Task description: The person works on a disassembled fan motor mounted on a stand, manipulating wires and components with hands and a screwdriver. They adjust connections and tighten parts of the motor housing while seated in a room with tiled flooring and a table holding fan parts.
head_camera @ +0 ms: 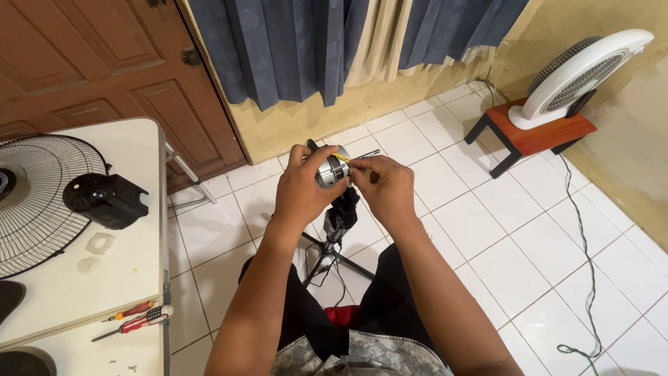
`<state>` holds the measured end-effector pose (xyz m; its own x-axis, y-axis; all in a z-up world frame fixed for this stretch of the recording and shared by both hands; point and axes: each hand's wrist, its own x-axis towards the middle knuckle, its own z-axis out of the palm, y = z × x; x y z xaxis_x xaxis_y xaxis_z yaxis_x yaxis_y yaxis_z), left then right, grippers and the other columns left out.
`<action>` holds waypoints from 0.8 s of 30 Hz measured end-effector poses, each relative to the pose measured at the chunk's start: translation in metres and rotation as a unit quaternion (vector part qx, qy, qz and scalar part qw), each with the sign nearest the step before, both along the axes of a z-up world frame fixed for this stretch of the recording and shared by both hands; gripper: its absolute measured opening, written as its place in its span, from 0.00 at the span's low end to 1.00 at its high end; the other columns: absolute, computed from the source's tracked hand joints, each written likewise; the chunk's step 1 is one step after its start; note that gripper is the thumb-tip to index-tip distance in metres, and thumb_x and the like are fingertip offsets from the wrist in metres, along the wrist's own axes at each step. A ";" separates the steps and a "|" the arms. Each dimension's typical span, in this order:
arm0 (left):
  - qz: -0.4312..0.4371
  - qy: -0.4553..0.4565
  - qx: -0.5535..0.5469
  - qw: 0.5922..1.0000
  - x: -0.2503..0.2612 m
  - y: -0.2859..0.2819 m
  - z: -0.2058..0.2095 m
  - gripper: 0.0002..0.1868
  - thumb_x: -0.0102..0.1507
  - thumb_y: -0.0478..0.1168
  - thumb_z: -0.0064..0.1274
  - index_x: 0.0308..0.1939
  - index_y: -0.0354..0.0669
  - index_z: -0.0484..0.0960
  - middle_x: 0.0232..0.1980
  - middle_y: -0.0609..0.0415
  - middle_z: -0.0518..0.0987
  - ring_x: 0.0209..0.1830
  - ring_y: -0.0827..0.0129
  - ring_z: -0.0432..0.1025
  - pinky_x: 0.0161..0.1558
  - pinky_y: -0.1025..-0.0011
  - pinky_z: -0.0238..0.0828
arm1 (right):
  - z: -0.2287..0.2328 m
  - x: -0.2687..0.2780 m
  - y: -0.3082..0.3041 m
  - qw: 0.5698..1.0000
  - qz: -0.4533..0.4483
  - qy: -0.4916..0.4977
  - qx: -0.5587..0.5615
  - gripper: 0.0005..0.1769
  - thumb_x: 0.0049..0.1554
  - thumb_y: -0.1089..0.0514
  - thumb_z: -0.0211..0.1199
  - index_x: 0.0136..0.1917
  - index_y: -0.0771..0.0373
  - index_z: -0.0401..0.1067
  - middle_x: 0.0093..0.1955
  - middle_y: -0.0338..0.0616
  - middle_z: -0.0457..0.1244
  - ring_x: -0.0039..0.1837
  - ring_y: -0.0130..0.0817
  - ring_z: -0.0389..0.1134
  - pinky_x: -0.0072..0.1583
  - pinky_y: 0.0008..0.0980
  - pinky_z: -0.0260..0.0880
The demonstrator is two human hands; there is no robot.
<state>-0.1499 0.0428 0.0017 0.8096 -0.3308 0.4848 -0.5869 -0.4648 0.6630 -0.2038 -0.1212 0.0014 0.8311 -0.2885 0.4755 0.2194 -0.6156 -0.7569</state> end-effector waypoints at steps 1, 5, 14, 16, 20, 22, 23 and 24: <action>0.003 0.002 0.003 1.000 -0.001 0.001 0.000 0.31 0.52 0.47 0.71 0.59 0.54 0.81 0.49 0.53 0.71 0.39 0.62 0.77 0.39 0.65 0.77 | 0.000 0.000 0.000 1.000 -0.003 0.005 0.007 0.08 0.53 0.64 0.72 0.48 0.62 0.82 0.41 0.41 0.72 0.32 0.22 0.64 0.36 0.24 0.65; 0.011 0.010 0.007 1.000 -0.003 0.002 0.003 0.31 0.51 0.47 0.72 0.58 0.55 0.81 0.49 0.54 0.72 0.38 0.63 0.77 0.39 0.65 0.77 | 0.001 0.000 -0.001 1.000 -0.006 0.004 0.020 0.09 0.52 0.64 0.72 0.48 0.61 0.82 0.42 0.40 0.72 0.32 0.21 0.62 0.36 0.24 0.64; 0.012 0.002 0.023 1.000 -0.005 0.001 0.001 0.32 0.52 0.48 0.71 0.60 0.55 0.81 0.49 0.54 0.71 0.38 0.62 0.76 0.39 0.64 0.76 | 0.004 -0.002 -0.003 1.000 0.026 0.001 0.006 0.08 0.53 0.64 0.72 0.49 0.61 0.82 0.41 0.40 0.70 0.33 0.23 0.65 0.37 0.25 0.66; 0.012 0.002 0.024 1.000 -0.005 0.001 0.000 0.32 0.52 0.48 0.71 0.60 0.56 0.81 0.49 0.54 0.70 0.39 0.63 0.76 0.39 0.64 0.77 | 0.007 -0.001 -0.003 0.999 0.038 -0.009 -0.029 0.09 0.53 0.64 0.72 0.49 0.62 0.81 0.41 0.41 0.70 0.34 0.26 0.66 0.38 0.27 0.67; 0.012 0.003 0.031 0.999 -0.005 0.002 -0.001 0.32 0.52 0.48 0.70 0.61 0.56 0.80 0.49 0.54 0.70 0.39 0.63 0.76 0.40 0.64 0.77 | 0.014 0.001 -0.006 0.992 0.056 -0.025 -0.107 0.09 0.52 0.63 0.73 0.48 0.63 0.81 0.41 0.43 0.70 0.35 0.33 0.68 0.40 0.31 0.69; 0.012 -0.004 0.035 0.999 -0.004 0.002 -0.002 0.32 0.52 0.48 0.70 0.61 0.56 0.80 0.49 0.54 0.70 0.38 0.62 0.76 0.40 0.64 0.76 | 0.017 0.002 -0.008 0.991 0.071 -0.020 -0.113 0.09 0.52 0.64 0.72 0.48 0.64 0.81 0.42 0.44 0.70 0.36 0.34 0.69 0.41 0.32 0.70; 0.012 -0.005 0.036 0.999 -0.004 0.002 -0.002 0.32 0.52 0.48 0.70 0.61 0.56 0.80 0.49 0.54 0.70 0.38 0.62 0.76 0.39 0.64 0.76 | 0.019 0.003 -0.009 0.991 0.079 -0.014 -0.110 0.09 0.52 0.64 0.72 0.48 0.64 0.81 0.42 0.44 0.70 0.37 0.34 0.69 0.41 0.32 0.70; 0.011 -0.006 0.037 0.999 -0.004 0.001 -0.002 0.32 0.52 0.48 0.70 0.60 0.55 0.80 0.49 0.54 0.70 0.38 0.62 0.76 0.39 0.63 0.76 | 0.020 0.004 -0.009 0.990 0.087 -0.007 -0.107 0.09 0.52 0.64 0.71 0.48 0.64 0.81 0.42 0.44 0.70 0.37 0.34 0.70 0.41 0.32 0.70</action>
<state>-0.1541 0.0439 -0.0006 0.8122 -0.3478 0.4684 -0.5826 -0.5262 0.6194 -0.2003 -0.1303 0.0209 0.8517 -0.0338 0.5229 0.3458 -0.7134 -0.6095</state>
